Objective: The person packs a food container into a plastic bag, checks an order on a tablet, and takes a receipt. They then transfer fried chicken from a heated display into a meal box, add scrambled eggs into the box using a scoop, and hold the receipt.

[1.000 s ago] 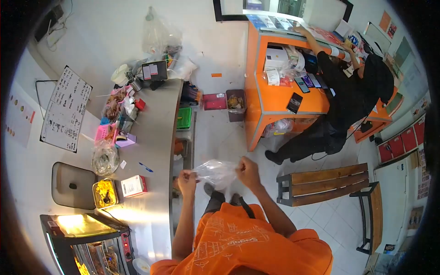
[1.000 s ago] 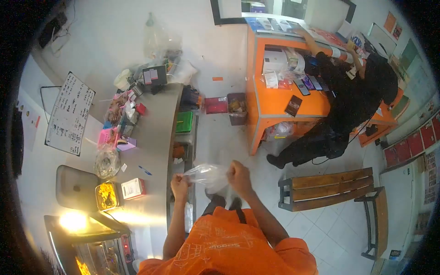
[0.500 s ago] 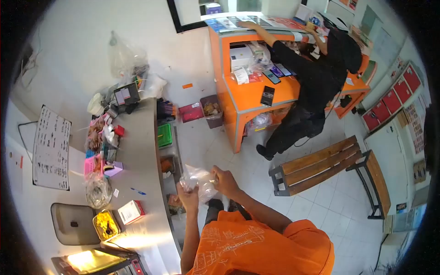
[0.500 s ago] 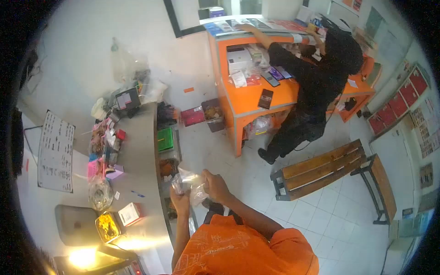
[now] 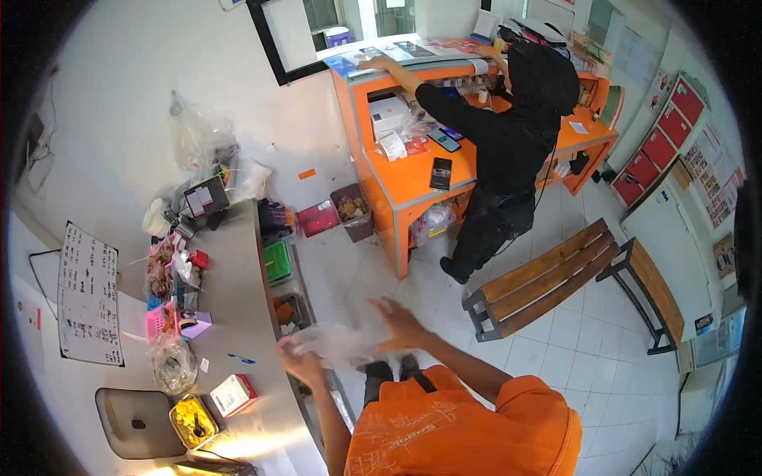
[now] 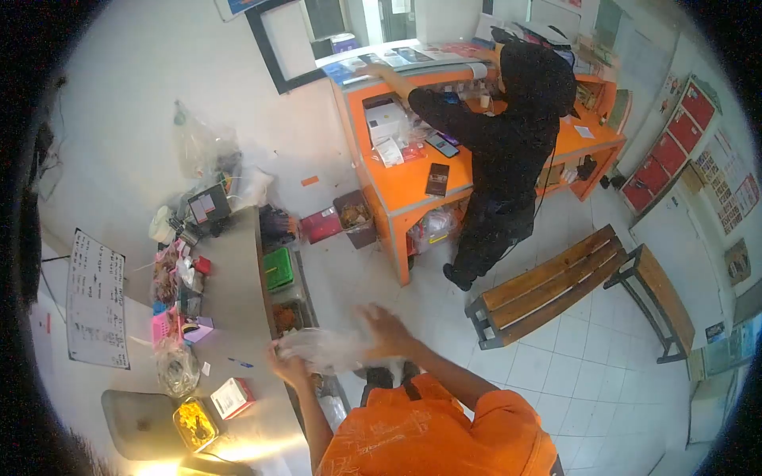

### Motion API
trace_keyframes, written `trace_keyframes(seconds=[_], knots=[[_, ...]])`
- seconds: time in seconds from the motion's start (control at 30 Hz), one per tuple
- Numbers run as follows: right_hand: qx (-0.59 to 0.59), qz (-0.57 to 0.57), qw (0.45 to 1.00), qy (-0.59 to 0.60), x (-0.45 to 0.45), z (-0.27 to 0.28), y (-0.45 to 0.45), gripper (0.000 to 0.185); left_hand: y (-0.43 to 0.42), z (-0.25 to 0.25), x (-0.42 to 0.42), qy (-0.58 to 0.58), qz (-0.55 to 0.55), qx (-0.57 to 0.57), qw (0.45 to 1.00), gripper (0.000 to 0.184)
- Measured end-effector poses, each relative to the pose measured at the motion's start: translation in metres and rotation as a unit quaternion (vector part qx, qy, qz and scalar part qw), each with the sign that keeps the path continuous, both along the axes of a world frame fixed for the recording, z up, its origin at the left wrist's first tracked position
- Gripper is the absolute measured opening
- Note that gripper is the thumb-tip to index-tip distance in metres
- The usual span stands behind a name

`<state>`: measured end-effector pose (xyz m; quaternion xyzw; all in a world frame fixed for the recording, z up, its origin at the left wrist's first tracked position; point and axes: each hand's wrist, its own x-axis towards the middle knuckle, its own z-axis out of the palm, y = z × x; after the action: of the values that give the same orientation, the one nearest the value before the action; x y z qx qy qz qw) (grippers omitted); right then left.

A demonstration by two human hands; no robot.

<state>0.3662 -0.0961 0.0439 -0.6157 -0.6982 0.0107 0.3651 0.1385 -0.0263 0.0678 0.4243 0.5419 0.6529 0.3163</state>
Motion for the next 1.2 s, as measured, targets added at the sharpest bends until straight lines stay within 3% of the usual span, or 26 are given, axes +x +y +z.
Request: trace_keyframes(seconds=[0.03, 0.1, 0.13, 0.2, 0.27, 0.3, 0.4, 0.43, 0.47, 0.53, 0.57, 0.6, 0.63, 0.67, 0.7, 0.77, 0.83, 0.87, 0.9, 0.93, 0.97, 1.0, 1.1, 1.13, 1.17, 1.2], knots=[[0.000, 0.001, 1.000, -0.001, -0.019, 0.014, 0.003, 0.062, -0.007, 0.002, 0.011, 0.183, -0.049, 0.128, 0.974, 0.029], [-0.075, 0.123, 0.959, 0.246, -0.054, 0.032, 0.009, 0.070, -0.029, 0.005, 0.022, 0.255, -0.128, 0.043, 0.957, 0.032], [-0.075, 0.122, 0.959, 0.245, -0.045, 0.011, 0.018, 0.070, -0.035, 0.006, 0.025, 0.323, -0.204, -0.039, 0.923, 0.035], [-0.150, 0.042, 0.976, 0.152, -0.024, -0.046, 0.050, 0.065, -0.032, -0.016, -0.013, 0.382, -0.209, -0.032, 0.900, 0.040], [-0.155, 0.005, 0.975, 0.158, 0.003, -0.003, 0.035, 0.056, -0.021, -0.062, -0.064, 0.478, -0.142, 0.145, 0.855, 0.046], [-0.104, -0.039, 0.986, 0.124, 0.009, -0.001, 0.028, 0.053, -0.030, -0.084, -0.082, 0.478, -0.142, 0.141, 0.855, 0.046], [-0.093, -0.043, 0.989, 0.109, 0.017, -0.063, 0.013, 0.047, -0.048, -0.147, -0.110, 0.396, -0.121, -0.045, 0.909, 0.038], [-0.136, -0.013, 0.982, 0.129, 0.017, -0.105, 0.012, 0.044, -0.052, -0.171, -0.118, 0.443, -0.182, -0.096, 0.873, 0.034], [-0.263, 0.016, 0.963, 0.059, 0.021, -0.132, 0.015, 0.032, -0.066, -0.144, -0.117, 0.480, -0.236, -0.156, 0.831, 0.030], [-0.289, 0.050, 0.948, 0.125, 0.018, -0.140, 0.047, 0.020, -0.053, -0.107, -0.103, 0.235, -0.222, -0.204, 0.924, 0.034], [-0.261, 0.054, 0.947, 0.178, 0.008, -0.098, 0.066, 0.019, -0.029, -0.135, -0.122, 0.257, -0.216, -0.202, 0.920, 0.039], [-0.094, 0.058, 0.979, 0.170, -0.005, -0.053, 0.084, 0.021, -0.020, -0.012, -0.095, 0.088, -0.191, -0.244, 0.947, 0.046], [-0.013, 0.081, 0.982, 0.168, -0.023, 0.037, 0.084, 0.030, -0.013, 0.029, -0.094, 0.188, -0.114, -0.072, 0.973, 0.049], [-0.090, 0.071, 0.947, 0.300, -0.029, 0.081, 0.083, 0.039, -0.018, 0.098, -0.078, 0.080, -0.063, -0.013, 0.995, 0.050], [-0.115, 0.105, 0.942, 0.297, -0.037, 0.069, 0.087, 0.039, -0.020, 0.141, -0.066, -0.023, -0.013, 0.060, 0.998, 0.051], [-0.102, 0.151, 0.964, 0.192, -0.040, 0.032, 0.081, 0.040, -0.047, 0.122, -0.071, 0.244, 0.198, 0.270, 0.910, 0.051], [-0.056, 0.180, 0.978, 0.091, -0.029, -0.013, 0.072, 0.040, -0.060, 0.042, -0.080, 0.246, 0.018, 0.201, 0.948, 0.050], [-0.034, 0.189, 0.980, 0.042, -0.020, -0.036, 0.057, 0.040, -0.072, -0.019, -0.091, 0.296, -0.009, 0.025, 0.955, 0.048], [-0.276, 0.246, 0.923, -0.108, -0.004, -0.070, 0.046, 0.035, -0.088, -0.084, -0.101, 0.326, -0.040, -0.155, 0.932, 0.047], [-0.486, 0.281, 0.787, -0.257, 0.011, -0.093, 0.043, 0.031, -0.115, -0.133, -0.111, 0.286, -0.059, -0.279, 0.915, 0.044], [-0.409, 0.244, 0.873, -0.102, 0.014, -0.096, 0.025, 0.026, -0.141, -0.162, -0.112, 0.308, 0.008, -0.308, 0.900, 0.040], [-0.313, 0.205, 0.925, 0.064, 0.011, -0.103, 0.020, 0.030, -0.149, -0.164, -0.124, 0.237, -0.028, -0.340, 0.910, 0.037], [-0.483, 0.184, 0.849, 0.113, -0.001, -0.095, 0.028, 0.022, -0.166, -0.130, -0.121, 0.226, 0.059, -0.364, 0.902, 0.028], [-0.496, 0.202, 0.836, 0.121, -0.030, -0.081, 0.071, 0.026, -0.149, -0.119, -0.131, -0.013, 0.063, -0.363, 0.930, 0.023], [-0.531, 0.241, 0.811, -0.051, -0.044, -0.084, 0.096, 0.035, -0.144, -0.104, -0.136, -0.257, 0.061, -0.345, 0.901, 0.019], [-0.464, 0.318, 0.818, -0.121, -0.071, -0.068, 0.118, 0.042, -0.136, -0.077, -0.145, -0.262, 0.070, -0.342, 0.900, 0.019]])
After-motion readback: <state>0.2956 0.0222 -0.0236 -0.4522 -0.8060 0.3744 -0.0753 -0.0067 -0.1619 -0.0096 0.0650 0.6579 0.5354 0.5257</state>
